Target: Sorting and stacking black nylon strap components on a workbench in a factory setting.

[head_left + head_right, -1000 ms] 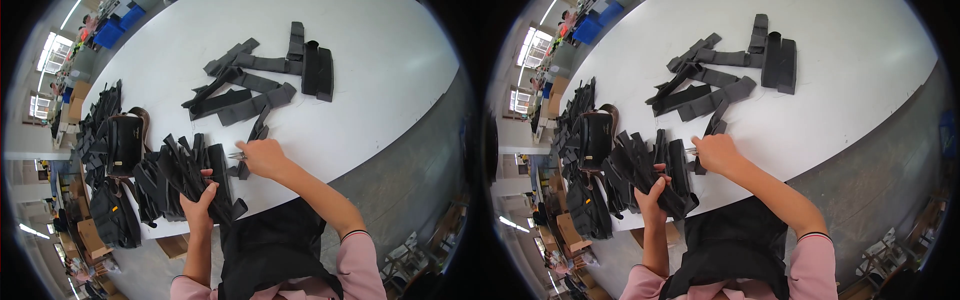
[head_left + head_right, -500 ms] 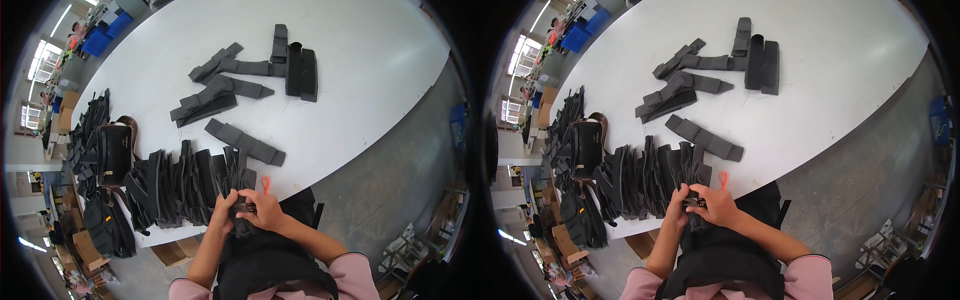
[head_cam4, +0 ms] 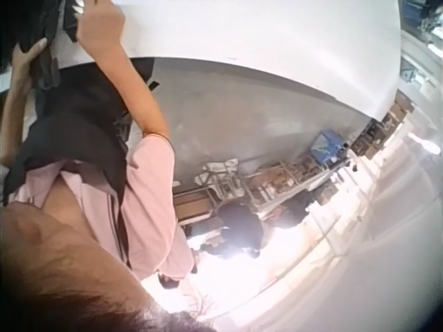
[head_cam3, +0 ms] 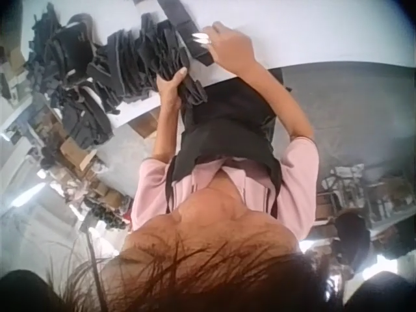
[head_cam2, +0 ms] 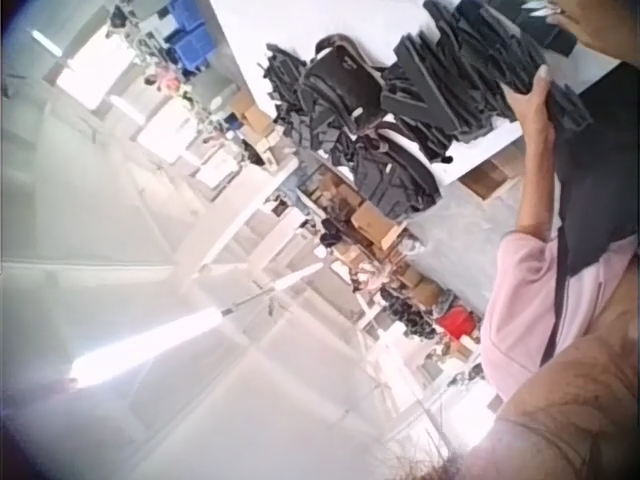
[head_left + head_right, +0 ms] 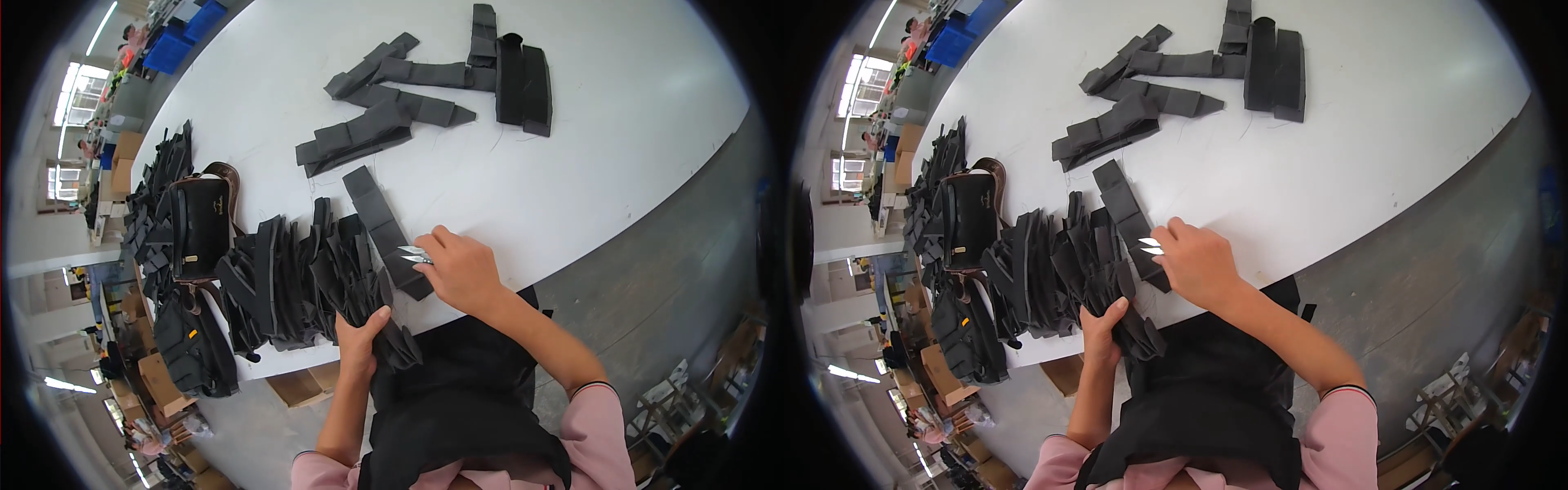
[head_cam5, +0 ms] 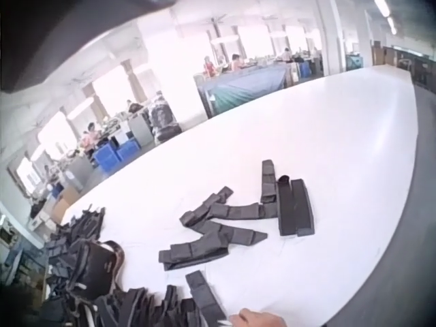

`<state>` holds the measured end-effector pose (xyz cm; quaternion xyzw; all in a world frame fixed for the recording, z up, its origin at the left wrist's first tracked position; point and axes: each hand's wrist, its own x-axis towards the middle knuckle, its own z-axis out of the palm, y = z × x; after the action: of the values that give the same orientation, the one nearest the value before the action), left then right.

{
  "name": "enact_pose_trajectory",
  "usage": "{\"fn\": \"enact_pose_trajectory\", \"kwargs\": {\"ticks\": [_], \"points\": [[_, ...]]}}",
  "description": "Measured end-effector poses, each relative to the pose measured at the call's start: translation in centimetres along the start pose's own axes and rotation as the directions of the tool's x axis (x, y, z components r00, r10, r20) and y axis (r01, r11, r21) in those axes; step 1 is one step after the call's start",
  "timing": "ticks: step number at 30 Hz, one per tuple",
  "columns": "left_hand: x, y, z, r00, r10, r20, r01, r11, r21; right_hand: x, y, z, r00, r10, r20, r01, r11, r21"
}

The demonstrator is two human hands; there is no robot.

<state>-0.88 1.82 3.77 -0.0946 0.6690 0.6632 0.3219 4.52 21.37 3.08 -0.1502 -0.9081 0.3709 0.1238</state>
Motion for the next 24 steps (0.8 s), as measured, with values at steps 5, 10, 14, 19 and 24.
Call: {"fn": "enact_pose_trajectory", "kwargs": {"ticks": [5,10,14,19,24], "points": [[-0.4,-0.5,-0.8,0.999,0.016,0.03,-0.015,0.999,-0.028,1.6,-0.8,1.7,0.962,-0.266,0.054,0.27,0.957,-0.104],[-0.6,-0.3,-0.3,0.994,0.051,0.098,-0.047,0.998,-0.043,2.2,-1.1,2.7,0.941,-0.323,0.098,0.335,0.93,-0.154],[-0.6,-0.5,-0.2,0.988,0.125,0.09,-0.128,0.991,0.027,2.2,-0.8,2.9,0.942,-0.327,0.071,0.334,0.935,-0.123],[-0.9,-0.1,-0.2,0.988,0.123,0.098,-0.127,0.991,0.037,0.8,-0.2,1.7,0.97,-0.231,-0.081,0.23,0.973,-0.016],[-1.0,0.0,-0.9,0.986,0.089,0.144,-0.095,0.995,0.038,1.4,-1.2,1.9,0.96,-0.28,-0.006,0.278,0.956,-0.093]]}}
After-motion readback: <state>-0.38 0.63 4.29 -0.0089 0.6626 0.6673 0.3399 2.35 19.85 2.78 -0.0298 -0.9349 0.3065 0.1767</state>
